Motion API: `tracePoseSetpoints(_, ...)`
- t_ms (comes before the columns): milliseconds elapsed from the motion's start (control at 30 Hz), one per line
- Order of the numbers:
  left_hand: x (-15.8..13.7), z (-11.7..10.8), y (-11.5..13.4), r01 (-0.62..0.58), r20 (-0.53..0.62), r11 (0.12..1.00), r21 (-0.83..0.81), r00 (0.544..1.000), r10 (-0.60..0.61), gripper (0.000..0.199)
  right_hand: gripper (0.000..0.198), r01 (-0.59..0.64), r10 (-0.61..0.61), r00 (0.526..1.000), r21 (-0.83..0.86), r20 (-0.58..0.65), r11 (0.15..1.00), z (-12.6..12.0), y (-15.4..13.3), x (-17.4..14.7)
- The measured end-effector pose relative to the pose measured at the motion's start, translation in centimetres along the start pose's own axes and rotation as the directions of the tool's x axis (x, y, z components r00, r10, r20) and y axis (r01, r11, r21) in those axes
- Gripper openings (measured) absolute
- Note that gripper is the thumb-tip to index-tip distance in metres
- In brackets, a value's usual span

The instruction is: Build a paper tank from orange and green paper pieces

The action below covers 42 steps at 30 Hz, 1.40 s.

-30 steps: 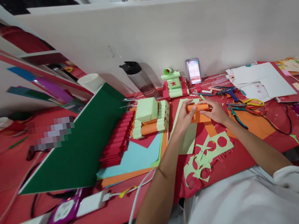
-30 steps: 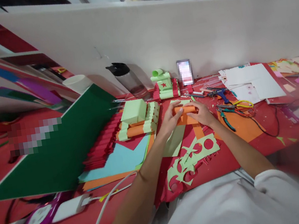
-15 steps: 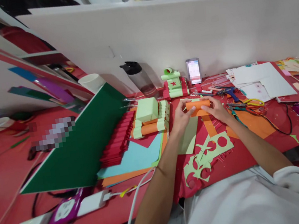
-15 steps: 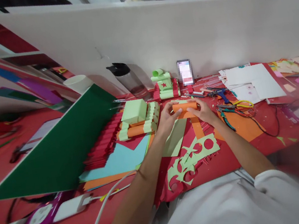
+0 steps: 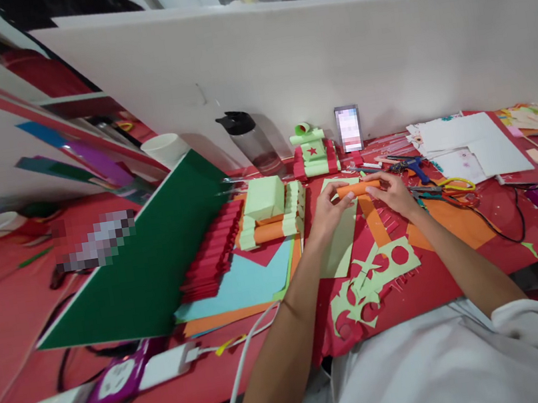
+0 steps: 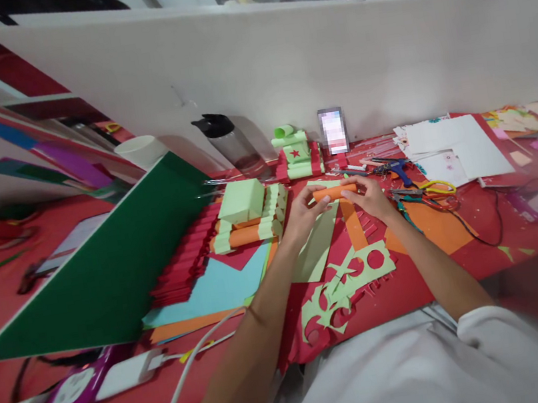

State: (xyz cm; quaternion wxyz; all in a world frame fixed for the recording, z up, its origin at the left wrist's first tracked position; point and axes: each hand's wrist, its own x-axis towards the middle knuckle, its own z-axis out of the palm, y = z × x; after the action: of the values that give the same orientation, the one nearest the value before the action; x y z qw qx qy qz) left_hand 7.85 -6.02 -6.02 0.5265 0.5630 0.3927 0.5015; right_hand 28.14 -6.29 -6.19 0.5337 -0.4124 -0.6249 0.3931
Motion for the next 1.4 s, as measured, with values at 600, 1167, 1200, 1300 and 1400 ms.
tracePoseSetpoints(600,0.5,-0.2,-1.4,0.011,0.120,0.998,0.068,0.993,-0.019,0.048,0.045,0.001,-0.002,0.999,0.019,0.044,1.000,-0.1,-0.6,-0.2)
tracePoseSetpoints(1167,0.7,-1.2,-1.0,-0.086,0.175,0.969,0.230,0.983,0.046,0.053,0.027,-0.246,0.239,0.964,0.048,0.118,0.968,-2.7,0.6,0.7)
tracePoseSetpoints(1200,0.7,-1.3,-1.0,-0.092,0.202,0.964,0.248,0.979,0.042,0.052,0.025,-0.231,0.228,0.965,0.010,0.128,0.973,-2.8,0.6,0.7)
tracePoseSetpoints(1300,0.7,-1.7,-0.6,-0.110,0.252,0.944,0.311,0.967,0.029,0.050,0.023,-0.216,0.221,0.963,-0.051,0.151,0.975,-2.7,0.5,0.7)
tracePoseSetpoints(1400,0.7,-2.1,0.2,-0.131,0.225,0.913,0.387,0.973,0.044,0.048,0.022,-0.221,0.225,0.965,-0.040,0.135,0.974,-2.5,0.2,0.7)
